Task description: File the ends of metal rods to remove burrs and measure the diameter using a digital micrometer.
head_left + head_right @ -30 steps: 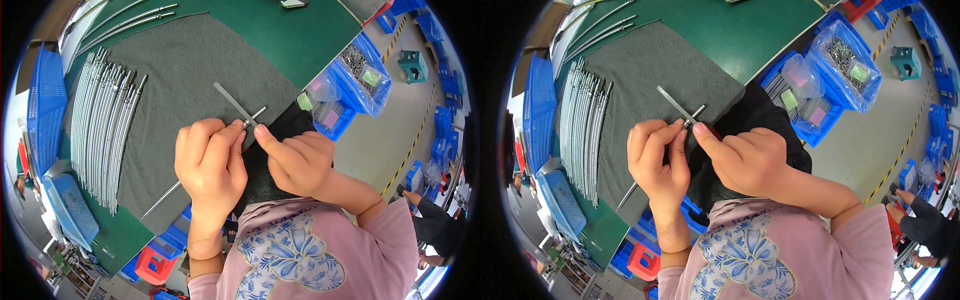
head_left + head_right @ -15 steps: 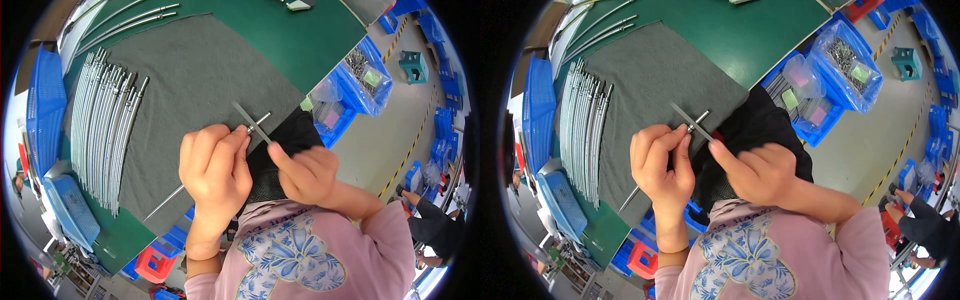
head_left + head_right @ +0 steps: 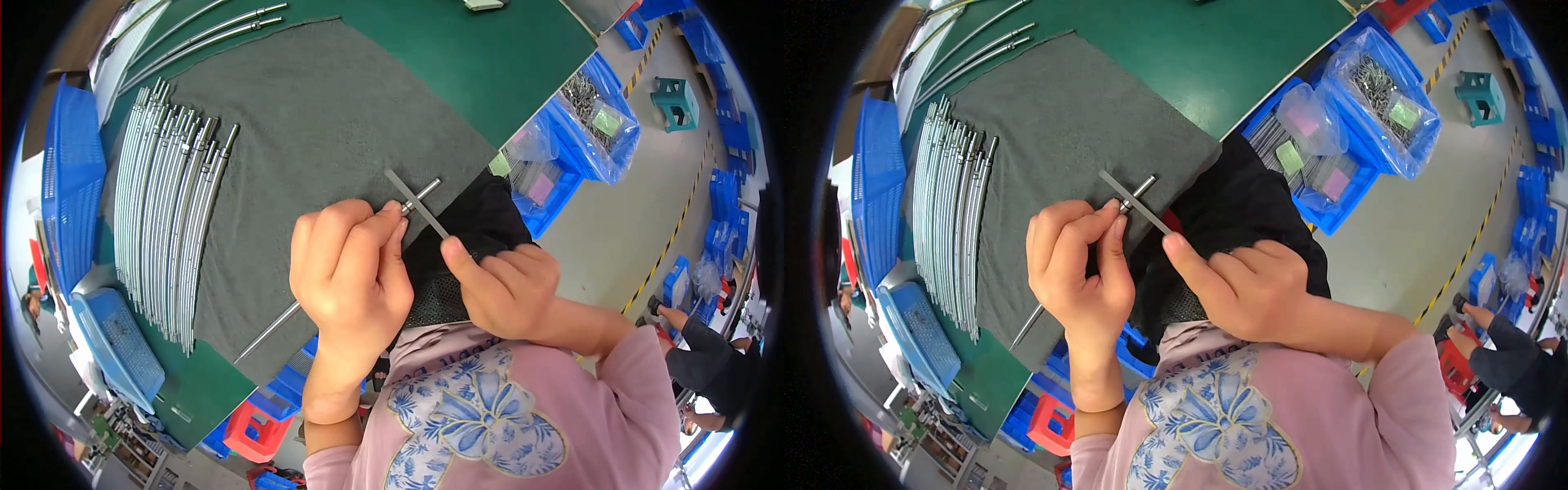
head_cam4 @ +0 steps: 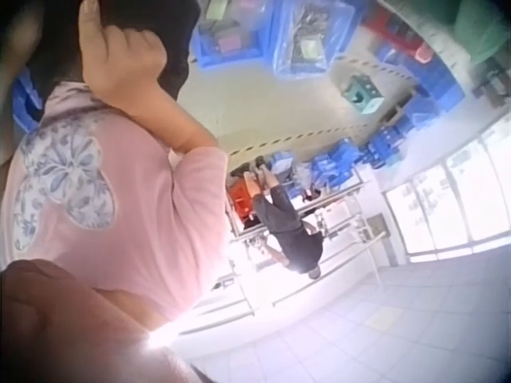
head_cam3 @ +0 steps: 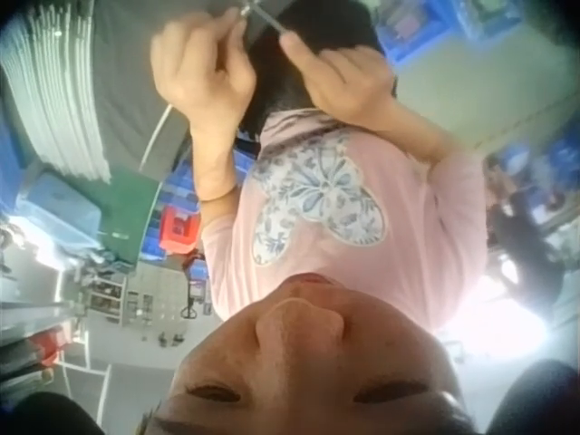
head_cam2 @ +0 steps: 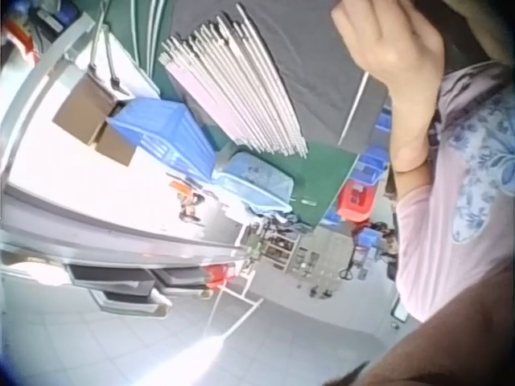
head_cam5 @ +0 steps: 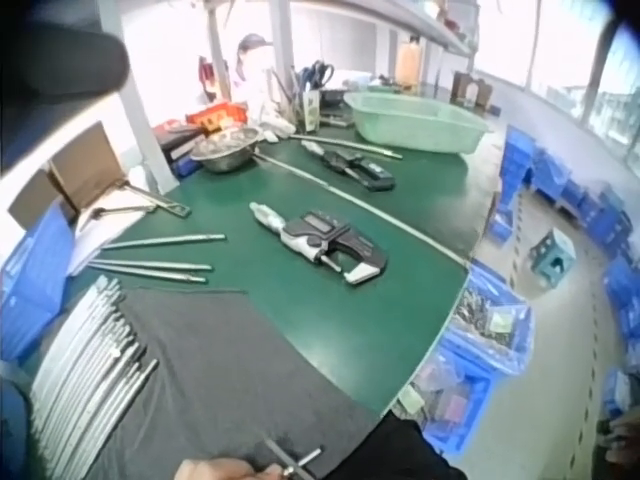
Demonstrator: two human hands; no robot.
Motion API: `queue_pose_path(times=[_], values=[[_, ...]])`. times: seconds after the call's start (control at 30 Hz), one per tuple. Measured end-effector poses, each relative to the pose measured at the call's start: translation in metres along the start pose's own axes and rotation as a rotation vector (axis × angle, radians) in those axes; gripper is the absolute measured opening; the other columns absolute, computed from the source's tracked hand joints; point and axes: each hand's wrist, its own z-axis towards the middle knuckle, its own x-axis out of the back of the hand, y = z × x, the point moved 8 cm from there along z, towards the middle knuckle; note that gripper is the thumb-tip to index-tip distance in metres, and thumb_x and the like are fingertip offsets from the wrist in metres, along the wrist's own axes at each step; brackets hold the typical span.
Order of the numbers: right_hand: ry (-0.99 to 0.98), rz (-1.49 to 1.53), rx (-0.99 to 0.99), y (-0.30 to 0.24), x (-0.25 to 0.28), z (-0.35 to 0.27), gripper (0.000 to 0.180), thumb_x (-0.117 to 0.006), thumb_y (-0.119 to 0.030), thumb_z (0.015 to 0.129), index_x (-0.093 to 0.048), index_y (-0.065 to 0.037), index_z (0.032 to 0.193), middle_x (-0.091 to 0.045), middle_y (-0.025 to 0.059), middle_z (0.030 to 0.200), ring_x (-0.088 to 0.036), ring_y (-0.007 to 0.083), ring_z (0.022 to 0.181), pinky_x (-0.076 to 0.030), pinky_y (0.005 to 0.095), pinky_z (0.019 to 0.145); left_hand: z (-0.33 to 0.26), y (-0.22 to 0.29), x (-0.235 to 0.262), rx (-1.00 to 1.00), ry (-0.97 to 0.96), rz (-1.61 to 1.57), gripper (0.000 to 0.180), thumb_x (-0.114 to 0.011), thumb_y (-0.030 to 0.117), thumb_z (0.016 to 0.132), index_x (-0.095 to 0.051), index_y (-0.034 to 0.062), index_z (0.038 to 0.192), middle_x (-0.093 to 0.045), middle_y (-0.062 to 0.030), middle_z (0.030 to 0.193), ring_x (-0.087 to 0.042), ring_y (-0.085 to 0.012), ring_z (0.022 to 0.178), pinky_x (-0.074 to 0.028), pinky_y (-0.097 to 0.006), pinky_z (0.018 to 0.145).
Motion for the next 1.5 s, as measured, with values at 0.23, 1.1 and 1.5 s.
queue_pose_path(times=[0.23, 1.1, 1.5], values=[[0.023, -0.015, 0.015, -0.003, -0.002, 0.004, 0.048, -0.059, 0.001, 0.054, -0.063, 0.001, 0.102, -0.032, -0.0033, 0.047, -0.03, 0.0112, 0.037, -0.021, 0.0269, 0.038, 0.001, 0.0, 0.001, -0.017, 0.018, 0.01, 0.017, -0.068, -0.005, 0.059, -0.062, 0.0031, 0.073, -0.053, -0.005, 0.071, -0.047, -0.0206, 0.061, -0.038, -0.03, 0.052], [-0.058, 0.028, -0.009, 0.004, 0.0, -0.006, 0.045, -0.06, 0.002, 0.058, -0.063, 0.0, 0.103, -0.036, -0.0026, 0.05, -0.035, 0.0112, 0.039, -0.024, 0.0264, 0.039, 0.0, 0.0, 0.001, -0.009, 0.016, -0.003, 0.017, -0.068, -0.005, 0.059, -0.062, 0.0029, 0.072, -0.053, -0.0053, 0.071, -0.047, -0.0207, 0.06, -0.038, -0.029, 0.051], [-0.074, 0.109, -0.024, 0.022, 0.013, -0.032, 0.045, -0.061, 0.003, 0.058, -0.062, -0.003, 0.103, -0.033, -0.002, 0.046, -0.031, 0.0148, 0.034, -0.022, 0.0289, 0.038, -0.001, -0.002, 0.001, -0.008, 0.012, 0.01, 0.017, -0.07, -0.003, 0.06, -0.062, 0.0039, 0.073, -0.053, -0.0049, 0.071, -0.047, -0.0204, 0.061, -0.038, -0.029, 0.052]])
